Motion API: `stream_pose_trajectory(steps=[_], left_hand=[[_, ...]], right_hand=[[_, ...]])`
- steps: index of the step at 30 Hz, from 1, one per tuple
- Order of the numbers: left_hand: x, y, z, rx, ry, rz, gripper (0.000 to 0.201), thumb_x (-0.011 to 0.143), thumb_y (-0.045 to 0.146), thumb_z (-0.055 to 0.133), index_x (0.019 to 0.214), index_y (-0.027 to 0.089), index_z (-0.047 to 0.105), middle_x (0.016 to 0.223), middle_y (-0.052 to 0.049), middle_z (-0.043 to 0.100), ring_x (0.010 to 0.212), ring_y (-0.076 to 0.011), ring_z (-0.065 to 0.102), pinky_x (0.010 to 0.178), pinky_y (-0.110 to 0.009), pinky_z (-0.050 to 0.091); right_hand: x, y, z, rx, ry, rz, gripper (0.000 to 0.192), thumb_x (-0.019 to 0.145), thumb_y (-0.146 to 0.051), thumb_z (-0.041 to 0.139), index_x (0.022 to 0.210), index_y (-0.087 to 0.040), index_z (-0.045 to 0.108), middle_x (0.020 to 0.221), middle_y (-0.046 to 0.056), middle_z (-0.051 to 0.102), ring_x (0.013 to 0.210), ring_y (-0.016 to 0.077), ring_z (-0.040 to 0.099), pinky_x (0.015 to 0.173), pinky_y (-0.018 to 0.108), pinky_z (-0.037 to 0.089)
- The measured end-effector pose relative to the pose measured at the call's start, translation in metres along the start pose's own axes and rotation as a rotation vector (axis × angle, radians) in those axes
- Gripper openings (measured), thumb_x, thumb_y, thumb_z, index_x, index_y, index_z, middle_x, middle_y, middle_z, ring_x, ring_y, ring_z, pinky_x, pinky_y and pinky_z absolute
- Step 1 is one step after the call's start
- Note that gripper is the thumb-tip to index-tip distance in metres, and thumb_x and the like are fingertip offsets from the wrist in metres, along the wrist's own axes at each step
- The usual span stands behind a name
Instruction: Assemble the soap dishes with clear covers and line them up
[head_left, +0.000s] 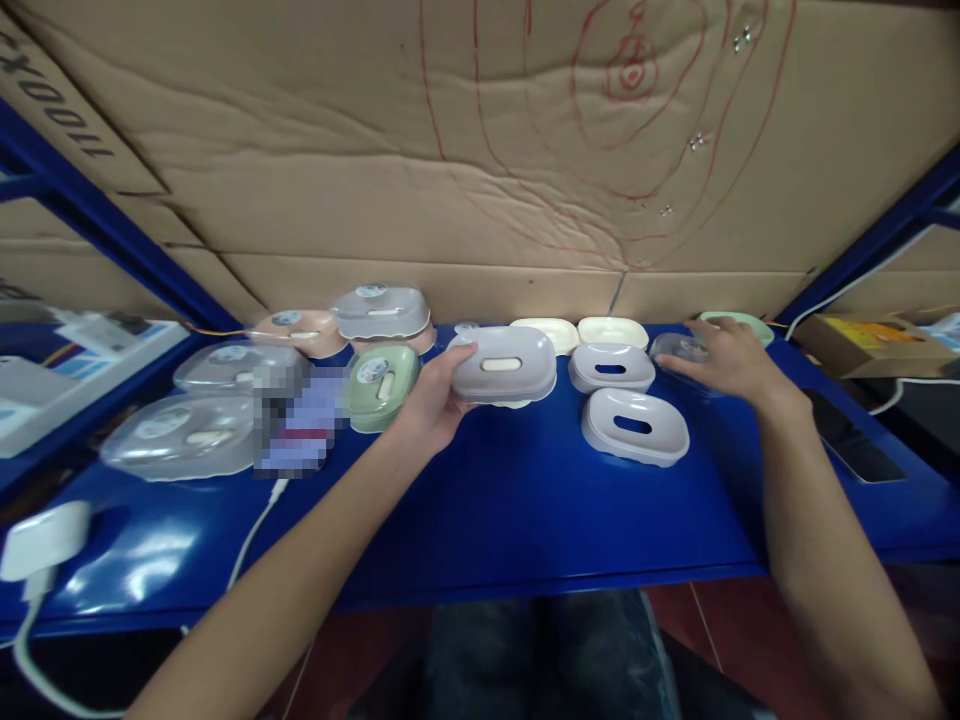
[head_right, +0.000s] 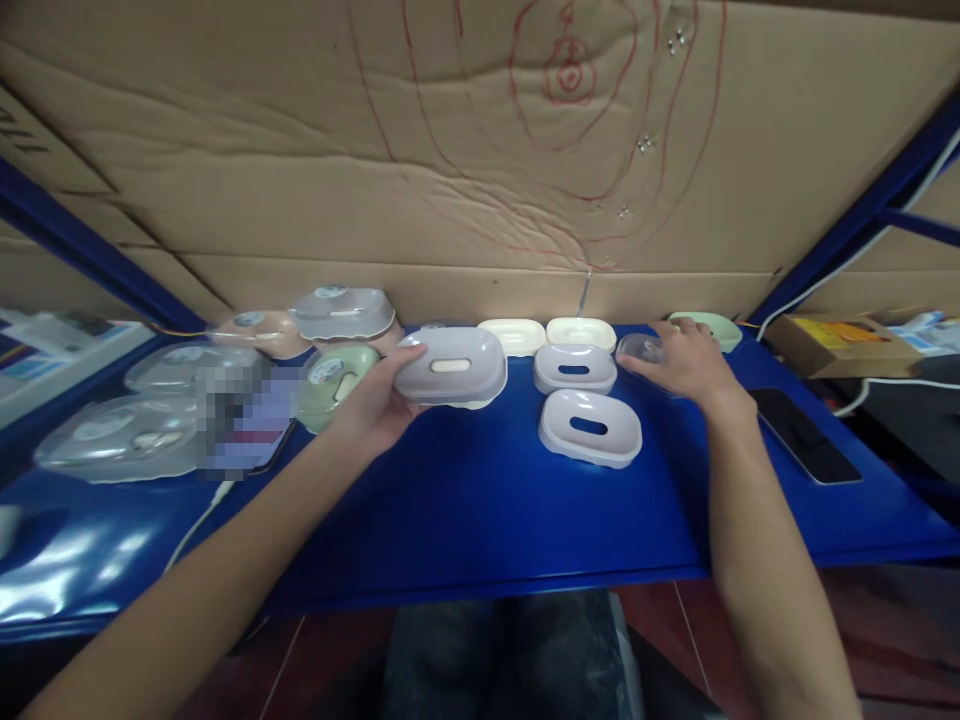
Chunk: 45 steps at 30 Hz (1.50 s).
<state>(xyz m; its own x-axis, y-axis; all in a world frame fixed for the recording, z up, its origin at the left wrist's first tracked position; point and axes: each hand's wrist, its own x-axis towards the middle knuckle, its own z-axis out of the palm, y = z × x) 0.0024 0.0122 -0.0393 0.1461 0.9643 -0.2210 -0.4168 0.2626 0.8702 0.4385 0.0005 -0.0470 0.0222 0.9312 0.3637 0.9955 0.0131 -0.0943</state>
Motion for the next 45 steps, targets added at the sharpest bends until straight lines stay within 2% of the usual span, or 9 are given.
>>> stream_pose_trajectory(steps=[4,10,14,18,27,36,40,43,45], left_hand=[[0.0,-0.004,0.002,-0.014,0.03,-0.08,0.027,0.093,0.042,0.078,0.11,0.021,0.073,0.094,-0.004,0.08,0.074,-0.0215,0.075,0.06,-0.032,0.063],[0.002,-0.01,0.0,-0.022,-0.043,-0.112,0.028,0.097,0.047,0.07,0.105,0.021,0.073,0.085,-0.004,0.078,0.07,-0.0217,0.074,0.057,-0.032,0.063],[0.001,-0.011,0.001,-0.023,-0.051,-0.115,0.029,0.101,0.046,0.063,0.106,0.02,0.074,0.085,-0.004,0.077,0.071,-0.0222,0.073,0.059,-0.033,0.063],[0.001,-0.011,0.001,-0.007,-0.051,-0.143,0.033,0.105,0.047,0.058,0.107,0.018,0.075,0.082,-0.006,0.077,0.072,-0.0237,0.074,0.062,-0.035,0.064],[-0.002,-0.01,0.003,0.01,-0.066,-0.119,0.028,0.102,0.044,0.063,0.103,0.018,0.073,0.085,-0.007,0.078,0.077,-0.0251,0.077,0.068,-0.038,0.067],[-0.001,-0.011,0.003,0.021,-0.073,-0.119,0.03,0.104,0.045,0.061,0.108,0.018,0.075,0.086,-0.006,0.078,0.081,-0.025,0.077,0.07,-0.038,0.068],[-0.001,-0.01,0.002,0.031,-0.065,-0.124,0.031,0.106,0.045,0.058,0.109,0.018,0.074,0.083,-0.004,0.077,0.079,-0.0244,0.077,0.071,-0.038,0.068],[-0.002,-0.009,0.005,0.011,-0.061,-0.127,0.031,0.108,0.043,0.056,0.108,0.017,0.073,0.086,-0.006,0.078,0.085,-0.0254,0.078,0.076,-0.04,0.069],[-0.005,-0.009,0.007,-0.005,-0.083,-0.13,0.031,0.109,0.041,0.055,0.11,0.016,0.074,0.092,-0.008,0.08,0.091,-0.0268,0.079,0.08,-0.042,0.07]], right_hand=[[-0.002,0.022,0.007,-0.046,-0.128,0.096,0.087,0.086,-0.077,0.081,0.14,-0.009,0.072,0.121,0.032,0.074,0.12,0.0494,0.067,0.106,0.063,0.051],[-0.003,0.013,-0.007,-0.022,-0.139,0.095,0.083,0.09,-0.074,0.079,0.143,-0.01,0.072,0.12,0.027,0.079,0.109,0.038,0.073,0.095,0.045,0.052],[-0.003,0.008,-0.016,-0.045,-0.071,0.112,0.075,0.092,-0.068,0.08,0.14,-0.011,0.074,0.122,0.027,0.08,0.113,0.0374,0.074,0.096,0.044,0.049],[-0.004,-0.003,-0.023,-0.078,-0.11,0.128,0.073,0.093,-0.066,0.081,0.14,-0.011,0.076,0.121,0.025,0.082,0.114,0.037,0.075,0.096,0.043,0.049],[-0.005,-0.023,-0.017,0.05,-0.138,0.214,0.076,0.108,-0.07,0.053,0.151,-0.01,0.071,0.141,0.03,0.075,0.127,0.0399,0.071,0.105,0.046,0.046],[-0.006,-0.026,-0.012,0.146,0.072,0.289,0.073,0.113,-0.064,0.049,0.151,-0.005,0.07,0.133,0.029,0.078,0.119,0.0328,0.073,0.103,0.042,0.048],[-0.005,-0.023,-0.012,0.152,0.187,0.299,0.062,0.107,-0.059,0.064,0.138,-0.007,0.077,0.125,0.029,0.081,0.115,0.035,0.073,0.1,0.044,0.049],[-0.002,-0.029,-0.012,0.172,0.291,0.243,0.066,0.104,-0.059,0.066,0.146,-0.008,0.073,0.131,0.029,0.078,0.117,0.0358,0.07,0.102,0.045,0.048],[-0.003,-0.045,-0.013,0.225,0.378,0.118,0.071,0.104,-0.06,0.064,0.152,-0.009,0.069,0.134,0.028,0.076,0.117,0.0356,0.07,0.104,0.046,0.049]])
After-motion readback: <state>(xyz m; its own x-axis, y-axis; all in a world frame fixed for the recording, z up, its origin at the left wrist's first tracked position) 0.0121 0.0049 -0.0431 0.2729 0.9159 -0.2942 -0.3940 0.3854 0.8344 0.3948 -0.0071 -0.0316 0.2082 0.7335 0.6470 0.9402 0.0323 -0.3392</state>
